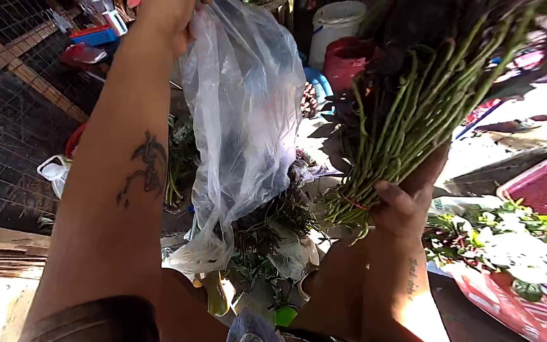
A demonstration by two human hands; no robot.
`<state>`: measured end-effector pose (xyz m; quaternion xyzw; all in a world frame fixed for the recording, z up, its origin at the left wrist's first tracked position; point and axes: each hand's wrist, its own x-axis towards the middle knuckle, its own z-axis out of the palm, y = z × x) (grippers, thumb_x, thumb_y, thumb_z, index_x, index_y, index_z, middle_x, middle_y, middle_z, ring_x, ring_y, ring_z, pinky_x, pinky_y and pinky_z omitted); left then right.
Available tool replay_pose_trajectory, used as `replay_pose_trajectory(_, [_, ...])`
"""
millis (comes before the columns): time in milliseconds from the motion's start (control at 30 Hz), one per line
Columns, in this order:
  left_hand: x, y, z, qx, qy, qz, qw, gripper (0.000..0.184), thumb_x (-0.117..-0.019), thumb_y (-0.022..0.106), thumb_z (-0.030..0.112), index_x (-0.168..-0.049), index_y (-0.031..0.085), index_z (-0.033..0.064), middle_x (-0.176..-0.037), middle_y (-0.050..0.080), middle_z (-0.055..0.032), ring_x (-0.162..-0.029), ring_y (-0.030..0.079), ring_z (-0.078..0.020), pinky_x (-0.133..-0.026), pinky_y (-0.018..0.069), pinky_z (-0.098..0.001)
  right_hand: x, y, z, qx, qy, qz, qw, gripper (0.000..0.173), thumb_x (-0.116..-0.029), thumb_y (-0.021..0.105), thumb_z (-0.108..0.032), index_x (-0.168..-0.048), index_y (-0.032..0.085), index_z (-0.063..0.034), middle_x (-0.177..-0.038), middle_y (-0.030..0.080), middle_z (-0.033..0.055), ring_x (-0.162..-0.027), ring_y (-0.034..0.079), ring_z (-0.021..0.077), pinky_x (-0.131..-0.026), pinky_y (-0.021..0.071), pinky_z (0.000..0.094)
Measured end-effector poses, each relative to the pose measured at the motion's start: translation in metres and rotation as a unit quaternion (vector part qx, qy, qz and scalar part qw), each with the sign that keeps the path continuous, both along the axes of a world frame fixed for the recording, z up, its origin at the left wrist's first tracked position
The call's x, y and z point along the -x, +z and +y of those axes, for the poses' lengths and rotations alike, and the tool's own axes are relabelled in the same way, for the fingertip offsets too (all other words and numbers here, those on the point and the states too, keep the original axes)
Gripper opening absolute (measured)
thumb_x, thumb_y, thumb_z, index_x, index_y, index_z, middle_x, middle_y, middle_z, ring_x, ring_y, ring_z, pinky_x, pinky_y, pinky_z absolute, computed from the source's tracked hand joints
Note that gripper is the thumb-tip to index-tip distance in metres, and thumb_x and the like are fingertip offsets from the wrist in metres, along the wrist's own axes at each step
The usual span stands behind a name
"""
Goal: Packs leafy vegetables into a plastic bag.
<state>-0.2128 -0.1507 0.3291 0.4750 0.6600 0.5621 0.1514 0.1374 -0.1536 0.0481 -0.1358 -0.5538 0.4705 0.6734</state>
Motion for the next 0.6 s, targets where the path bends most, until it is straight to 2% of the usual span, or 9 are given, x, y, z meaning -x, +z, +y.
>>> replay_pose_trajectory(133, [0.015,-0.017,0.039,-0.029,0.028,-0.038,0.998,0.014,-0.0937,0.065,0.002,-0.106,0.058,0.0027,-0.088,0.062,-0.0057,-0.075,0.063,-0.0127,-0.069,0.0568,-0.0274,-0.005,0.010,-0.010,-0.039,-0.079,-0.010,0.996,0.133,-0.0714,0.086,-0.027,-0.160,-0.010,-0.0046,-0.164,0.028,0.0084,-0.146,0.041,0.0165,-0.117,0.0445,0.0346])
replay_pose_trajectory(200, [0.030,-0.031,0.059,-0.039,0.053,-0.038,0.997,0.029,-0.0909,0.067,0.004,-0.118,0.056,0.0011,-0.097,0.063,-0.0088,-0.082,0.064,-0.0158,-0.072,0.0568,-0.0311,-0.006,0.013,-0.014,-0.057,-0.102,-0.016,0.993,0.133,-0.0708,0.088,-0.027,-0.159,-0.010,-0.0035,-0.164,0.028,0.0070,-0.146,0.041,0.0155,-0.118,0.0437,0.0345])
replay_pose_trajectory(267, [0.044,-0.051,0.075,-0.032,0.102,-0.029,0.994,0.072,-0.0831,0.072,0.005,-0.146,0.037,0.0016,-0.117,0.061,-0.0162,-0.093,0.067,-0.0200,-0.074,0.0599,-0.0334,-0.004,0.014,-0.016,-0.075,-0.114,-0.024,0.990,0.132,-0.0716,0.088,-0.028,-0.160,-0.007,-0.0054,-0.163,0.030,0.0041,-0.146,0.041,0.0141,-0.119,0.0425,0.0344])
replay_pose_trajectory(300, [0.048,-0.064,0.080,-0.014,0.107,-0.026,0.994,0.094,-0.0814,0.074,0.006,-0.158,0.020,0.0041,-0.135,0.054,-0.0215,-0.106,0.066,-0.0239,-0.080,0.0606,-0.0357,-0.003,0.013,-0.016,-0.085,-0.113,-0.028,0.990,0.129,-0.0732,0.088,-0.029,-0.160,-0.005,-0.0087,-0.163,0.031,0.0015,-0.146,0.041,0.0136,-0.119,0.0420,0.0347])
replay_pose_trajectory(333, [0.051,-0.079,0.084,0.005,0.096,-0.026,0.995,0.105,-0.0805,0.076,0.006,-0.163,0.010,0.0068,-0.149,0.042,-0.0253,-0.119,0.061,-0.0289,-0.087,0.0594,-0.0392,-0.002,0.011,-0.015,-0.092,-0.108,-0.033,0.989,0.127,-0.0746,0.088,-0.030,-0.161,-0.003,-0.0129,-0.163,0.032,-0.0017,-0.146,0.041,0.0126,-0.119,0.0420,0.0349])
replay_pose_trajectory(367, [0.053,-0.097,0.088,0.024,0.075,-0.020,0.997,0.108,-0.0800,0.077,0.007,-0.164,0.010,0.0081,-0.159,0.028,-0.0281,-0.132,0.052,-0.0350,-0.096,0.0568,-0.0447,0.000,0.009,-0.014,-0.097,-0.101,-0.037,0.989,0.125,-0.0756,0.088,-0.030,-0.162,-0.001,-0.0158,-0.162,0.033,-0.0041,-0.145,0.042,0.0119,-0.119,0.0422,0.0347])
replay_pose_trajectory(433, [0.053,-0.131,0.090,0.092,0.037,0.031,0.995,0.098,-0.0823,0.079,0.015,-0.163,0.023,0.0117,-0.165,0.010,-0.0312,-0.141,0.039,-0.0438,-0.104,0.0501,-0.0535,0.003,0.006,-0.009,-0.100,-0.087,-0.048,0.990,0.123,-0.0768,0.087,-0.029,-0.162,0.000,-0.0165,-0.162,0.034,-0.0049,-0.145,0.042,0.0116,-0.119,0.0424,0.0344])
replay_pose_trajectory(533, [0.043,-0.170,0.075,0.190,0.021,0.186,0.964,0.082,-0.0891,0.077,0.024,-0.159,0.036,0.0136,-0.165,0.001,-0.0352,-0.144,0.033,-0.0543,-0.108,0.0419,-0.0638,0.005,-0.003,-0.002,-0.077,-0.080,-0.058,0.992,0.125,-0.0774,0.085,-0.031,-0.162,-0.004,-0.0115,-0.163,0.031,0.0002,-0.145,0.042,0.0134,-0.118,0.0433,0.0353])
replay_pose_trajectory(600, [0.035,-0.192,0.052,0.172,0.056,0.273,0.945,0.075,-0.0916,0.072,0.024,-0.158,0.039,0.0121,-0.167,0.001,-0.0327,-0.141,0.039,-0.0541,-0.107,0.0446,-0.0640,0.006,-0.006,0.001,-0.046,-0.075,-0.050,0.995,0.126,-0.0768,0.084,-0.030,-0.162,-0.006,-0.0094,-0.164,0.030,0.0038,-0.145,0.043,0.0156,-0.117,0.0443,0.0365])
